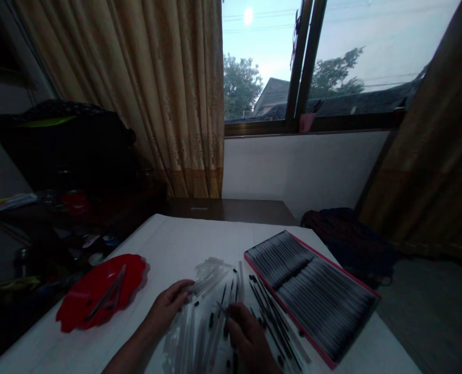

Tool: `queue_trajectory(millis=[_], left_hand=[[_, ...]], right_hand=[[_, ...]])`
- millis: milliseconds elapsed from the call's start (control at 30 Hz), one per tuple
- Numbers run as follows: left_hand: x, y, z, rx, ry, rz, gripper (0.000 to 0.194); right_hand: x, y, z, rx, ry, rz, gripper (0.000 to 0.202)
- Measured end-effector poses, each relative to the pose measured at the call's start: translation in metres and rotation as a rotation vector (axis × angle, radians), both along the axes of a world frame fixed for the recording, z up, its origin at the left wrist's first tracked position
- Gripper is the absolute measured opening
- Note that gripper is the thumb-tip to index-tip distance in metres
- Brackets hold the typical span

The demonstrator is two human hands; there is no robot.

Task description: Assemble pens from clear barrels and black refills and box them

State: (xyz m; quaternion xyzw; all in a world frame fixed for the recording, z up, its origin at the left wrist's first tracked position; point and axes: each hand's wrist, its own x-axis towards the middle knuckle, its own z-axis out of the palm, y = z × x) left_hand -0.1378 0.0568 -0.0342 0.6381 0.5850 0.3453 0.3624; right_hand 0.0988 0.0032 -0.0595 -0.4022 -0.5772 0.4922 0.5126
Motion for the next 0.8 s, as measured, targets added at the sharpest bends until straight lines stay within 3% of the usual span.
queue_trajectory(millis=[100,233,533,800], left_hand=[[0.008,-0.029,0.009,-0.087,-0.287,-0.009,0.046],[0.02,-0.051,0.017,-0.135,-0.425,-0.026,0.048],[0.028,-0.063,0.024,-0.122,-0.243,-0.01,0.047],[0.025,-0.074,0.051,0.049,0.086,-0.201,0.026]], right_hand=[[-0.011,-0.007,0.004,0.052,-0.093,0.048,0.022],[-0.018,-0.013,0.011,0.152,-0.141,0.045,0.019],[-0.002,-0.02,0.051,0.24,-0.377,0.012,0.023],[0.006,-0.021,0.067,0.29,-0.7,0.088,0.024]])
